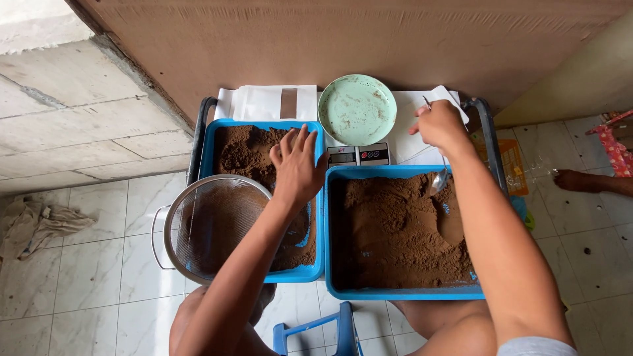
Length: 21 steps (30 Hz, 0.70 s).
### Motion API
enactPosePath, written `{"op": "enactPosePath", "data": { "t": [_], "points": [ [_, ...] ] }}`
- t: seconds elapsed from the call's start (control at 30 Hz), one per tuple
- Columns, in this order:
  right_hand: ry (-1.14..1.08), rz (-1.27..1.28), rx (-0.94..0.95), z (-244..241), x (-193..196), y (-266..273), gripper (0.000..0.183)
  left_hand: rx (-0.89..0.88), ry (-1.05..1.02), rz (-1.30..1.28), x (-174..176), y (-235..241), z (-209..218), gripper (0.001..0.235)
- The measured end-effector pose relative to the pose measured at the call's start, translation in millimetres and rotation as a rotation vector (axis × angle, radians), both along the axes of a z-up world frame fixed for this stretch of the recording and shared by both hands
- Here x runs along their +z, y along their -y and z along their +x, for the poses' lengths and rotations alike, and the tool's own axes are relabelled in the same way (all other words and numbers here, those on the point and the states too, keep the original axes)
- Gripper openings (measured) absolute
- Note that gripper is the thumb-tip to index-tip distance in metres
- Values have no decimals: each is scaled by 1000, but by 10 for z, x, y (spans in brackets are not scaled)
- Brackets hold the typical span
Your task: The person sifts coffee grounds through a sieve into a tray, weighs the sifted grounds on a digital scale, and packages them into paper bags.
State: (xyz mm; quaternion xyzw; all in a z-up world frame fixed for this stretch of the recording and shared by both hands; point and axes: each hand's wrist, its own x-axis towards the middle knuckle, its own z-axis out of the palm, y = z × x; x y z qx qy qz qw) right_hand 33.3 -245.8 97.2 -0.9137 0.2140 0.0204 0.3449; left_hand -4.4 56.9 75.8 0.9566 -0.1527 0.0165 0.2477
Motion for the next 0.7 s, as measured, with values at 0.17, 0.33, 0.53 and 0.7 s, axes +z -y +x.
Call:
{"op": "enactPosePath", "data": {
  "t": [0.17,0.33,0.53,0.7],
  "points": [
    [54,-197,115,-654,387,-236,32,-104,-5,33,322,-344,-480,52],
    [53,-260,300,-952,194,-401,41,-190,-68,10,482,-401,-852,50],
    [-29,-390,535,-936,-9,-511,38,-400,6,266,152,-226,-1097,54],
    [-98,-433,528,-839,-149,-607,41,-511,6,337,108,-168,-1242,59]
  ]
}}
